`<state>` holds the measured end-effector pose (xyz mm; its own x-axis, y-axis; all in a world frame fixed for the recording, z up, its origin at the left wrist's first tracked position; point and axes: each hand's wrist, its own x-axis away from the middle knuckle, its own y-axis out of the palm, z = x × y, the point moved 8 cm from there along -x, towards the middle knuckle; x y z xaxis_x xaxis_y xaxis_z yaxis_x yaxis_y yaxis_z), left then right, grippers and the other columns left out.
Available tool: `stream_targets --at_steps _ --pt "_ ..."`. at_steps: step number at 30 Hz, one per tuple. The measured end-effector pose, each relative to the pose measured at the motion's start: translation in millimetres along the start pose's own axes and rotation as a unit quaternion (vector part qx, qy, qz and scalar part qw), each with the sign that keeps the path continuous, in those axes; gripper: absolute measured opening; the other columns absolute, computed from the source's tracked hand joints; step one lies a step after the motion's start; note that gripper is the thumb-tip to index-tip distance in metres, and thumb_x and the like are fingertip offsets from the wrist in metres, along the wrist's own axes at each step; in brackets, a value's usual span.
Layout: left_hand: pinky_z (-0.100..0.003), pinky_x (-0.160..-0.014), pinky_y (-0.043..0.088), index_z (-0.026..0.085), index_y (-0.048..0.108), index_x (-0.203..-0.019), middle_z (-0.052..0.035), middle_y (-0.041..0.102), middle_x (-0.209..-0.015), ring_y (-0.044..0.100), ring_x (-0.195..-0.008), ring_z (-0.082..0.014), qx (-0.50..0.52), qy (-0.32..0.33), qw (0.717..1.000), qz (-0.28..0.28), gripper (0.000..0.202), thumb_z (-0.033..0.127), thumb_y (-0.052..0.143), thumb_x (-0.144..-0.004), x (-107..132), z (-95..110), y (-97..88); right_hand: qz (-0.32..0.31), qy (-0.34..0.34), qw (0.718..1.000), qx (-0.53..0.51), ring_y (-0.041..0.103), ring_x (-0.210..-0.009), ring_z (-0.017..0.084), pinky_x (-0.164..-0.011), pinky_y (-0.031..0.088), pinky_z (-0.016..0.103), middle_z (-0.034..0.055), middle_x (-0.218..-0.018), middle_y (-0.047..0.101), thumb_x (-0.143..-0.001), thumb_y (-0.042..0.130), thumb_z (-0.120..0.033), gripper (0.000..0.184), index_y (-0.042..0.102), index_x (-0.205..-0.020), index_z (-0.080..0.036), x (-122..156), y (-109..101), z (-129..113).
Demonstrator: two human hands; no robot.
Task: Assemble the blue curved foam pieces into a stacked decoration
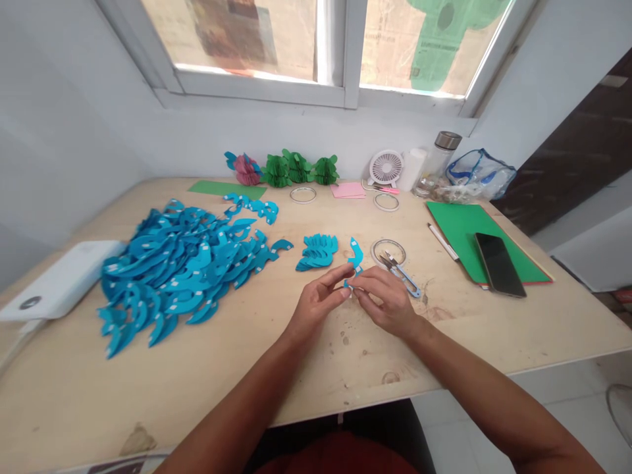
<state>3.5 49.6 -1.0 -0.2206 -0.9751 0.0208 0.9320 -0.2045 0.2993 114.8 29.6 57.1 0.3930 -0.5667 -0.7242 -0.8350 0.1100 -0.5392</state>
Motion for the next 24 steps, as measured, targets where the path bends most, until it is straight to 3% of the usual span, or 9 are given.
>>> stream_targets --at_steps 7,16,24 --pt "-0.045 -0.102 0.034 0.016 0.064 -0.11 -0.0099 0.061 -0.119 0.048 -0.119 -0.0301 0.023 -0.024 0.999 -0.029 0.044 0.03 0.068 -0.069 -2.2 -6.4 3.1 -0.014 0.005 1.0 0.008 0.06 -0.079 0.016 -0.07 0.05 0.03 0.0067 -0.084 0.065 -0.082 0.052 -0.013 0.017 0.062 -0.094 -0.02 0.8 1.5 0.1" --pt "-0.043 -0.095 0.039 0.016 0.063 -0.112 -0.0121 0.061 -0.119 0.053 -0.113 -0.03 0.1 -0.072 0.991 -0.045 0.046 0.026 0.068 -0.067 -3.6 -19.1 7.7 -0.017 0.008 0.999 0.035 0.059 -0.074 0.016 -0.067 0.048 0.029 0.0055 -0.075 0.063 -0.082 0.051 -0.012 0.012 0.061 -0.082 -0.019 0.6 2.2 -0.7" --pt "-0.043 -0.095 0.042 0.014 0.066 -0.106 -0.0139 0.061 -0.117 0.051 -0.115 -0.0297 0.138 -0.053 0.988 -0.036 0.038 0.031 0.065 -0.071 -4.1 -10.5 6.7 0.005 0.057 0.997 0.057 0.056 -0.07 0.015 -0.063 0.045 0.028 0.0049 -0.074 0.062 -0.082 0.049 -0.014 0.013 0.061 -0.08 -0.02 1.7 -2.9 12.4"
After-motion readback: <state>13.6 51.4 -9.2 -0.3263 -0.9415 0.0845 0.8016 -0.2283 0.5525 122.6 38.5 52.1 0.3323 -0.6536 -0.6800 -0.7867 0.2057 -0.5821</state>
